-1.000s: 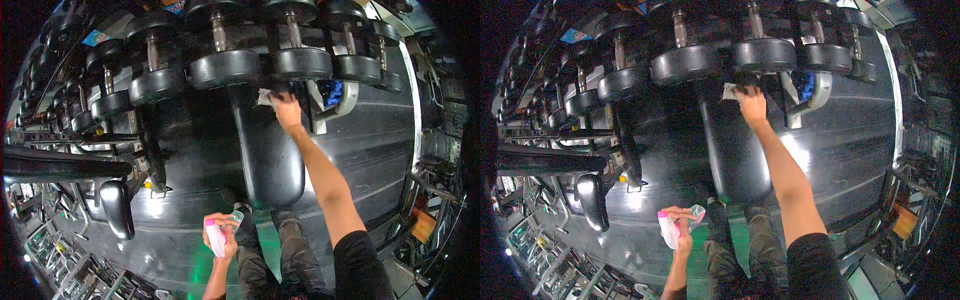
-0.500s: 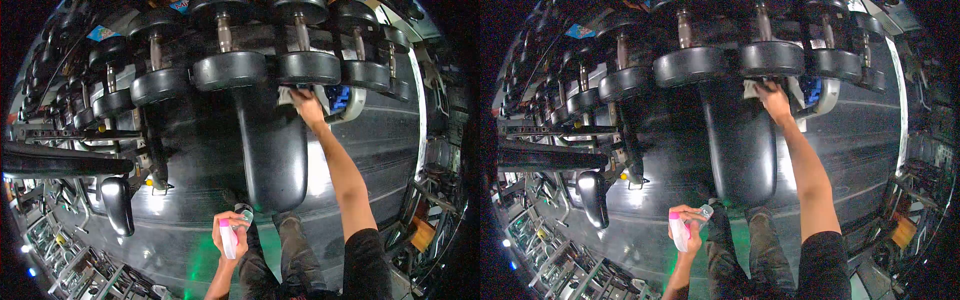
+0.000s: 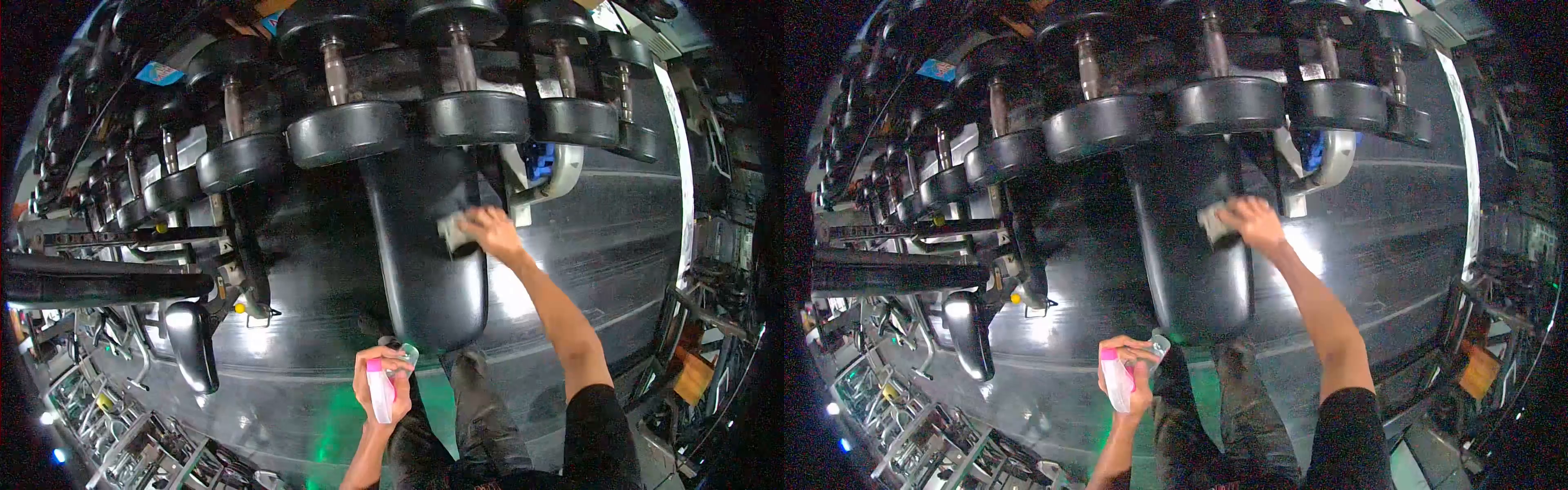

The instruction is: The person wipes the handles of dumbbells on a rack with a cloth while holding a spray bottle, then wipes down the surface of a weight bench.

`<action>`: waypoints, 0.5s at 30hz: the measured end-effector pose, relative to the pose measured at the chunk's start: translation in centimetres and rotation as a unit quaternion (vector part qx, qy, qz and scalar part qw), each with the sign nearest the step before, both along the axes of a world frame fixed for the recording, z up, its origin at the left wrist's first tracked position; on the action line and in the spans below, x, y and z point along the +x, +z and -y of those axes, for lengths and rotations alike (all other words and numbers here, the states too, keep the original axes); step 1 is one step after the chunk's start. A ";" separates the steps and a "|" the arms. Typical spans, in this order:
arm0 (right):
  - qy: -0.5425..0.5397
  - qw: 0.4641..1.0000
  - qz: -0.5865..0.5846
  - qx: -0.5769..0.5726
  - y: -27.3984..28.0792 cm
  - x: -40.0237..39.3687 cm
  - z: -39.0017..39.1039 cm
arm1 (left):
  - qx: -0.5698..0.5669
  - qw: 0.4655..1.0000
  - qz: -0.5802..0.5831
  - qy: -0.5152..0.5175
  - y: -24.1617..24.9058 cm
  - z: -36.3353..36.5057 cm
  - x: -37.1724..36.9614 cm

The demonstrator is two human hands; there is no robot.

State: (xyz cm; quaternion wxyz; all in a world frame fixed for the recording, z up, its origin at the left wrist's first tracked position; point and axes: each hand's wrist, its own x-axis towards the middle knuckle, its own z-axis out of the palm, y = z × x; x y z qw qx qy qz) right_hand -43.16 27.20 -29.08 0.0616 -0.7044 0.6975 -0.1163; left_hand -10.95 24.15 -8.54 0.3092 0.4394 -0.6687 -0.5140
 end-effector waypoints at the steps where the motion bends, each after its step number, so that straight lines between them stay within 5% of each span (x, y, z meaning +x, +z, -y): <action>1: -0.054 0.998 0.036 -0.027 -1.4 -1.5 2.5 | -0.001 1.000 0.002 0.003 -0.3 -0.2 -0.2; 2: -0.143 0.986 0.069 0.051 0.4 -1.9 5.2 | -0.005 1.000 0.003 0.007 -0.7 -0.5 -0.2; 7: -0.275 0.958 0.069 -0.048 -3.0 -3.7 10.3 | 0.012 1.000 0.000 0.028 0.4 -1.7 -1.0; 10: -0.309 0.944 0.105 0.047 -1.9 0.4 5.3 | 0.066 0.995 -0.045 0.066 1.0 -2.1 -1.6; 11: -0.268 0.955 0.123 -0.032 -1.2 2.5 2.4 | 0.064 0.995 -0.043 0.059 0.9 -2.0 -1.6; 15: -0.205 0.970 0.119 0.045 0.0 7.9 -8.1 | 0.072 0.995 -0.047 0.054 0.7 -1.8 -2.1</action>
